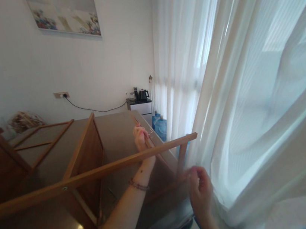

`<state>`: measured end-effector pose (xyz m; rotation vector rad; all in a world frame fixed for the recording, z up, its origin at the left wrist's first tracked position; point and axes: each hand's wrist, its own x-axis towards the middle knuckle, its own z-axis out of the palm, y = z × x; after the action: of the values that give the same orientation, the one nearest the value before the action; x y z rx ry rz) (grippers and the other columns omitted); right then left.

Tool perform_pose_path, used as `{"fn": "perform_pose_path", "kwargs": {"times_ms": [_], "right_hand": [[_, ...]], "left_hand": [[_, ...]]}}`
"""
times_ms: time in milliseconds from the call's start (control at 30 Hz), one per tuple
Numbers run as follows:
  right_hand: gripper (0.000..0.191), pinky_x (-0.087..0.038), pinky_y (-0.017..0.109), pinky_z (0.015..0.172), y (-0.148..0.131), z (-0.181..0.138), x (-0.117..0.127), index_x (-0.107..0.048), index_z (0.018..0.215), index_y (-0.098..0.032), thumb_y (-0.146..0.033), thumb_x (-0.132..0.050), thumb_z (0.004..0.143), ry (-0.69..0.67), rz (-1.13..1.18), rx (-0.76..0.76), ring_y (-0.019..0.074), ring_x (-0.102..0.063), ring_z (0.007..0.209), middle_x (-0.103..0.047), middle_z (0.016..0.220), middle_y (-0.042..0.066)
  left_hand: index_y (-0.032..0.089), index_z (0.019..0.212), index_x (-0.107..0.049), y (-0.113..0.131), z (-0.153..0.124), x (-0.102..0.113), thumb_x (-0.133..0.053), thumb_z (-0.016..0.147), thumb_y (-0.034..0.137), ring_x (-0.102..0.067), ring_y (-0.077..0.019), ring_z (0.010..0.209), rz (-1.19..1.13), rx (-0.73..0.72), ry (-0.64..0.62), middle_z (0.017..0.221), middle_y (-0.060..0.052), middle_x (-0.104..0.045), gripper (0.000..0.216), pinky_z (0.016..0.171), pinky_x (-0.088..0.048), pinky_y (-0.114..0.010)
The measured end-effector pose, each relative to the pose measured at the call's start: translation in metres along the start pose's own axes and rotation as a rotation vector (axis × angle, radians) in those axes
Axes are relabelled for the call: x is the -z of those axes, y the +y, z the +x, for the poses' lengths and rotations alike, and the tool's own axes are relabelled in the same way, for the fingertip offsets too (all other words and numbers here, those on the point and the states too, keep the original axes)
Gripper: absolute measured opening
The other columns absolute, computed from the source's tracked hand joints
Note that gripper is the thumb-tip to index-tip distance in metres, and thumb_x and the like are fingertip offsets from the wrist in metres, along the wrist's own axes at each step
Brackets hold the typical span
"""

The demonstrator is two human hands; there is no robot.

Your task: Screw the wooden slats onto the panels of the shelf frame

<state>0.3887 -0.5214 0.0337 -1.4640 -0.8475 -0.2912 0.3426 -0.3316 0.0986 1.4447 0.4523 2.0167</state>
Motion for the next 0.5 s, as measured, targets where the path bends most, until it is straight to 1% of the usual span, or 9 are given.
{"fn": "perform_pose_path", "kwargs": {"times_ms": [67,100,133,200,267,333,433,467,500], "right_hand": [[0.021,-0.047,0.029,0.060,0.005,-0.025,-0.003,-0.062,0.077,-0.022,-0.033,-0.053,0.093,-0.143,-0.047,0.096,0.0172,-0.061,0.065,-0.064,0.068,0.000],[0.020,-0.048,0.029,0.060,0.007,-0.038,-0.004,-0.062,0.078,-0.022,-0.031,-0.053,0.092,-0.186,-0.051,0.130,0.0175,-0.062,0.066,-0.064,0.070,0.000],[0.021,-0.048,0.029,0.060,0.009,-0.050,-0.005,-0.062,0.077,-0.022,-0.030,-0.050,0.093,-0.197,-0.040,0.122,0.0174,-0.062,0.066,-0.064,0.070,0.000],[0.028,-0.048,0.030,0.059,0.014,-0.069,-0.006,-0.060,0.077,-0.023,-0.029,-0.041,0.097,-0.166,0.008,0.025,0.0172,-0.060,0.063,-0.063,0.069,0.000],[0.034,-0.048,0.031,0.061,0.020,-0.073,-0.002,-0.060,0.077,-0.023,-0.032,-0.036,0.099,-0.080,0.044,-0.100,0.0184,-0.060,0.064,-0.063,0.070,0.001],[0.037,-0.049,0.034,0.067,0.028,-0.059,0.004,-0.062,0.078,-0.023,-0.038,-0.034,0.099,0.028,0.042,-0.194,0.0203,-0.060,0.071,-0.064,0.075,0.003],[0.042,-0.047,0.037,0.077,0.047,-0.010,0.012,-0.065,0.088,-0.022,-0.048,-0.033,0.096,0.107,-0.037,-0.284,0.0214,-0.058,0.080,-0.064,0.086,0.005],[0.043,-0.047,0.038,0.080,0.053,0.010,0.012,-0.064,0.091,-0.021,-0.051,-0.033,0.094,0.077,-0.043,-0.300,0.0217,-0.059,0.083,-0.064,0.088,0.006],[0.043,-0.048,0.038,0.081,0.059,0.030,0.010,-0.062,0.090,-0.020,-0.053,-0.035,0.092,0.011,-0.034,-0.326,0.0217,-0.059,0.084,-0.064,0.088,0.007]], "left_hand": [[0.022,0.058,-0.029,-0.004,0.001,0.006,-0.023,0.096,0.053,-0.045,-0.0169,0.071,-0.001,0.017,0.037,0.062,0.001,-0.033,0.049,0.103,-0.039,-0.042],[0.022,0.058,-0.028,-0.005,0.002,0.008,-0.023,0.096,0.053,-0.044,-0.0166,0.070,-0.004,0.024,0.050,0.062,0.001,-0.032,0.049,0.103,-0.039,-0.041],[0.022,0.058,-0.028,-0.007,0.003,0.011,-0.024,0.095,0.054,-0.044,-0.0166,0.070,-0.009,0.031,0.060,0.062,0.001,-0.032,0.049,0.102,-0.039,-0.041],[0.022,0.058,-0.028,-0.009,0.005,0.015,-0.025,0.095,0.055,-0.044,-0.0166,0.071,-0.024,0.040,0.080,0.062,0.001,-0.032,0.049,0.101,-0.039,-0.040],[0.023,0.059,-0.027,-0.010,0.009,0.019,-0.025,0.095,0.054,-0.043,-0.0161,0.069,-0.044,0.048,0.099,0.062,0.002,-0.031,0.048,0.102,-0.039,-0.039],[0.022,0.059,-0.025,-0.011,0.014,0.024,-0.024,0.095,0.050,-0.041,-0.0151,0.066,-0.066,0.063,0.112,0.061,0.002,-0.029,0.046,0.103,-0.038,-0.039],[0.022,0.059,-0.025,-0.013,0.023,0.030,-0.023,0.097,0.041,-0.038,-0.0135,0.061,-0.094,0.093,0.125,0.059,0.003,-0.027,0.042,0.100,-0.039,-0.039],[0.022,0.059,-0.025,-0.014,0.026,0.031,-0.023,0.097,0.039,-0.037,-0.0132,0.060,-0.099,0.099,0.131,0.058,0.003,-0.027,0.042,0.099,-0.040,-0.039],[0.022,0.059,-0.025,-0.015,0.028,0.032,-0.022,0.097,0.037,-0.036,-0.0130,0.059,-0.101,0.100,0.139,0.058,0.003,-0.027,0.041,0.099,-0.040,-0.039]]}}
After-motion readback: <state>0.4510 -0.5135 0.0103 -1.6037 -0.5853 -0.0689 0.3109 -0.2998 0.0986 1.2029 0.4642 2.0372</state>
